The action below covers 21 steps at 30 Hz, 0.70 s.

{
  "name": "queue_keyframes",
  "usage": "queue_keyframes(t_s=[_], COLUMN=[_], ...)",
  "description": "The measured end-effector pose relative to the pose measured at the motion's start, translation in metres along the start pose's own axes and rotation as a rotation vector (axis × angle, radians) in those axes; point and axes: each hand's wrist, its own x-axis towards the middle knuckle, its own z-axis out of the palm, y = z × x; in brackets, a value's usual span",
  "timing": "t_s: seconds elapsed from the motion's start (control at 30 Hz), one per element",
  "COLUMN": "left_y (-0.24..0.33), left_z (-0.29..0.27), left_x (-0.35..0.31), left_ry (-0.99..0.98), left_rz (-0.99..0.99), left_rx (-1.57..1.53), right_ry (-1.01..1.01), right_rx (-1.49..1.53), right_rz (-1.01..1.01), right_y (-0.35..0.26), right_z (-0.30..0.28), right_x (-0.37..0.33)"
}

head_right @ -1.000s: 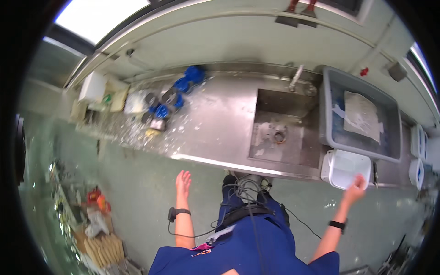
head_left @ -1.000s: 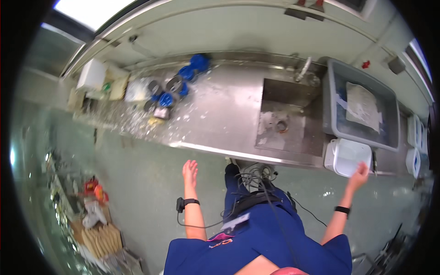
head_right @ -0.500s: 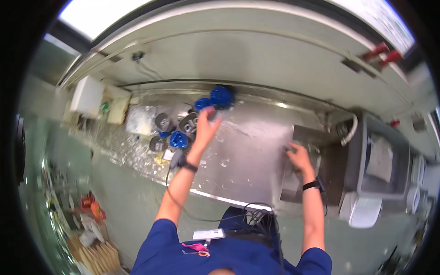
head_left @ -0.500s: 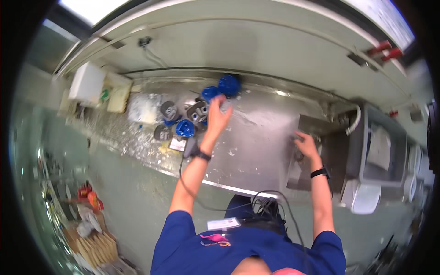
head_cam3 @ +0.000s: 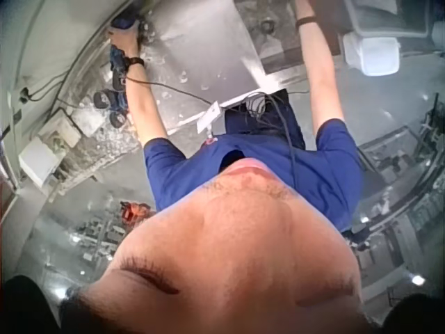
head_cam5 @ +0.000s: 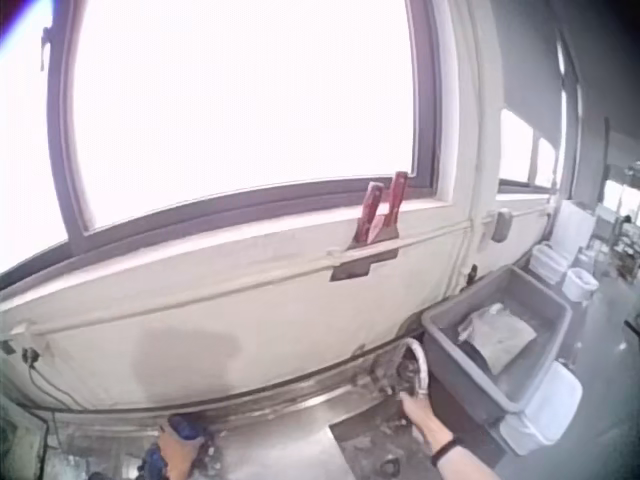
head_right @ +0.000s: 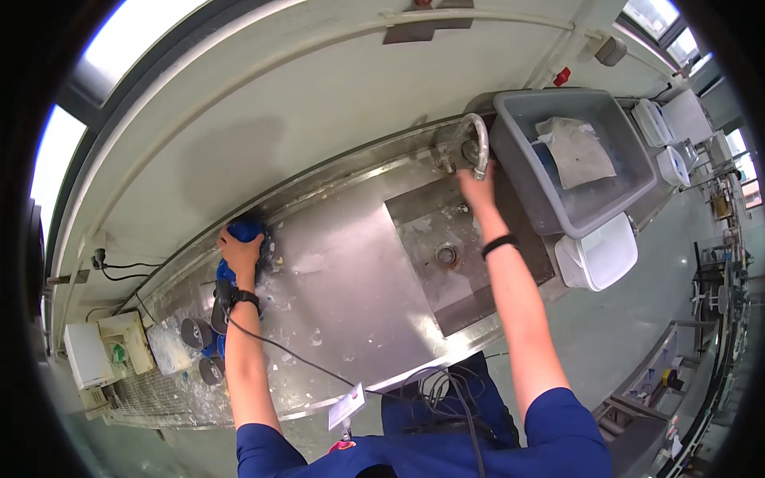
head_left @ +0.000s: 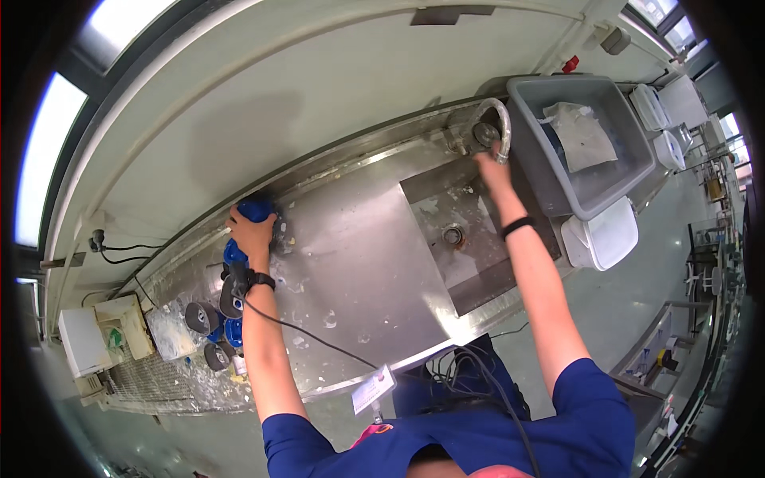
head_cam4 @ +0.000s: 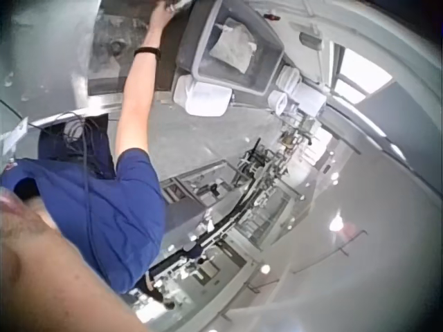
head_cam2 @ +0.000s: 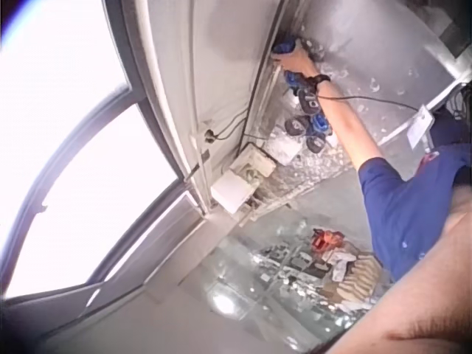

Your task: Rinsing and cleaning blue lab components and containers at a sink.

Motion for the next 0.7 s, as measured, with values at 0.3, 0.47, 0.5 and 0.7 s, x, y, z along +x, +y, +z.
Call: queue_keyframes(t_s=[0.3, 0.47, 0.5, 0.7], left_y=[0.0, 0.222, 0.259, 0.36], left_z=[-0.006, 0.009, 0.008, 0.061], left_x=[-0.086, -0.234, -0.256, -0.311], left_ry=[0.03, -0.904, -1.028, -0.583], left_rz=[-0.341, -0.61, -0.58, -0.562], left_rx=[-0.97, -2.141, -2.181, -1.685], right_ry=[-1.152, -0.939, -0.929, -0.645], right_rx=[0.441, 0.618, 0.709, 0.745], right_rz=[0.434, 0.524, 0.54, 0.495], right_y=[-0.045, -0.084, -0.088, -0.053], right_z=[-0.025, -0.083, -0.086, -0.096], right_x=[-0.143, -0.104, -0.095, -0.073])
